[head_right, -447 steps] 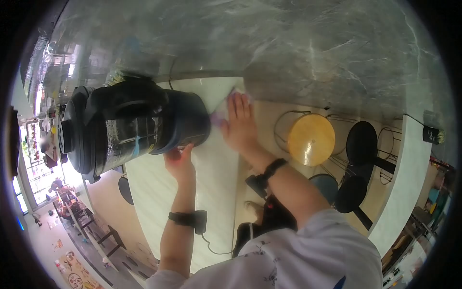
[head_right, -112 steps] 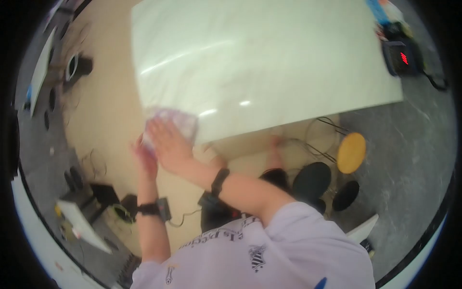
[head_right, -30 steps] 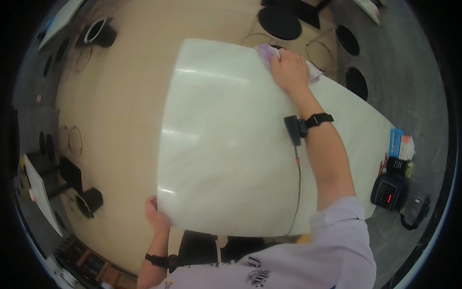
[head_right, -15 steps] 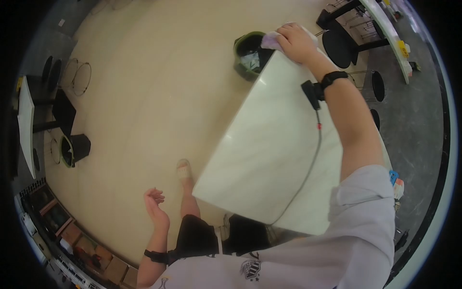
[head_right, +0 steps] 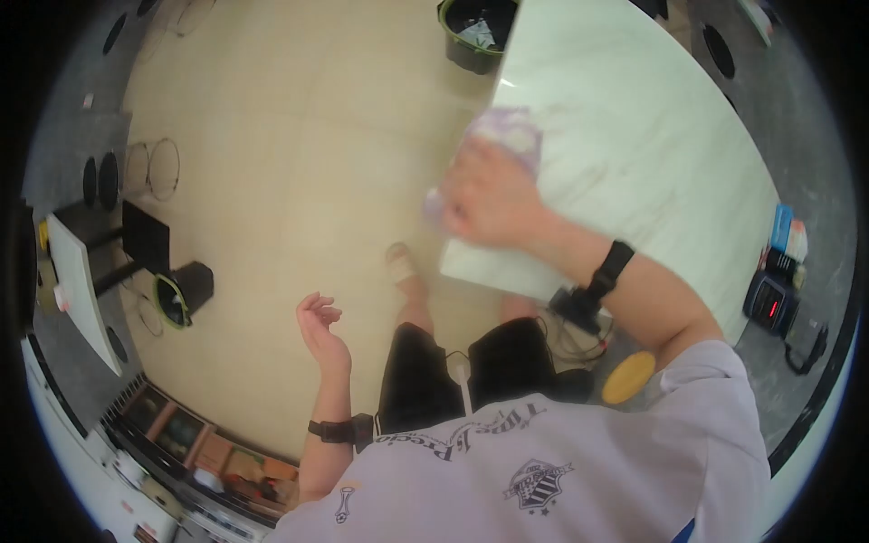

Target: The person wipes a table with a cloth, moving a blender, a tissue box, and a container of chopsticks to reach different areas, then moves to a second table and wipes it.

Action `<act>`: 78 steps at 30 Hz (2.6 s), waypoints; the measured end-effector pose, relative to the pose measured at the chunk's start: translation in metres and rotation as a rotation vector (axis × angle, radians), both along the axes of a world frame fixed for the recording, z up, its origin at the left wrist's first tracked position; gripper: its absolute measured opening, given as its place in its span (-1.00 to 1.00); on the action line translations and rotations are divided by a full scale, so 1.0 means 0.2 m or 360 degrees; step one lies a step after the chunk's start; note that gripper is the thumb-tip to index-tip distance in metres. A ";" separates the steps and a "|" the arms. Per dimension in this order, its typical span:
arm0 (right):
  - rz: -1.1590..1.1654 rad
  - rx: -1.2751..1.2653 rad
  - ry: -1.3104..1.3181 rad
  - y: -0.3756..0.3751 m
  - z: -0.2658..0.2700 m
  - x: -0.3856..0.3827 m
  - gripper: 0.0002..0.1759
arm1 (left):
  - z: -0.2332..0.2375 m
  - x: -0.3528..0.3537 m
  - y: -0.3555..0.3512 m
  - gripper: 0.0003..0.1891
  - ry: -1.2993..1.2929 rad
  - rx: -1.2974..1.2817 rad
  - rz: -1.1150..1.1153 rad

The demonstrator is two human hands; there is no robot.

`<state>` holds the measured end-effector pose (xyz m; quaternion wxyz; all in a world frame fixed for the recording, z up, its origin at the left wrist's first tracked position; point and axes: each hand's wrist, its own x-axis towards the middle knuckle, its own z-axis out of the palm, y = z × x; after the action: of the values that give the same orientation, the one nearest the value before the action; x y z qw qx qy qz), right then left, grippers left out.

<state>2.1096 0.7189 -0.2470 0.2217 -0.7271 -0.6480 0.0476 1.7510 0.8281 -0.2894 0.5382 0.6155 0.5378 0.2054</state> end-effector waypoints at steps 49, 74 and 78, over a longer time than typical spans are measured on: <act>-0.0799 0.0007 -0.0827 -1.50 -0.12 -0.46 -0.50 | 0.14 0.86 0.04 -0.59 0.0081 0.0448 -0.1183; -0.3097 0.0561 -0.0238 -4.42 -0.35 0.17 -0.37 | 0.38 0.99 0.05 -0.50 0.0908 0.0983 -0.0661; -0.3592 0.1524 0.0344 -4.30 -0.37 0.25 -0.34 | 0.57 0.99 0.22 -0.50 0.0956 0.1330 -0.0868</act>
<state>2.1590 -0.1408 -0.3201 0.4354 -0.7176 0.4132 -0.3533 1.9483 0.8719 -0.1747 0.1069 0.9233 0.3621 0.0707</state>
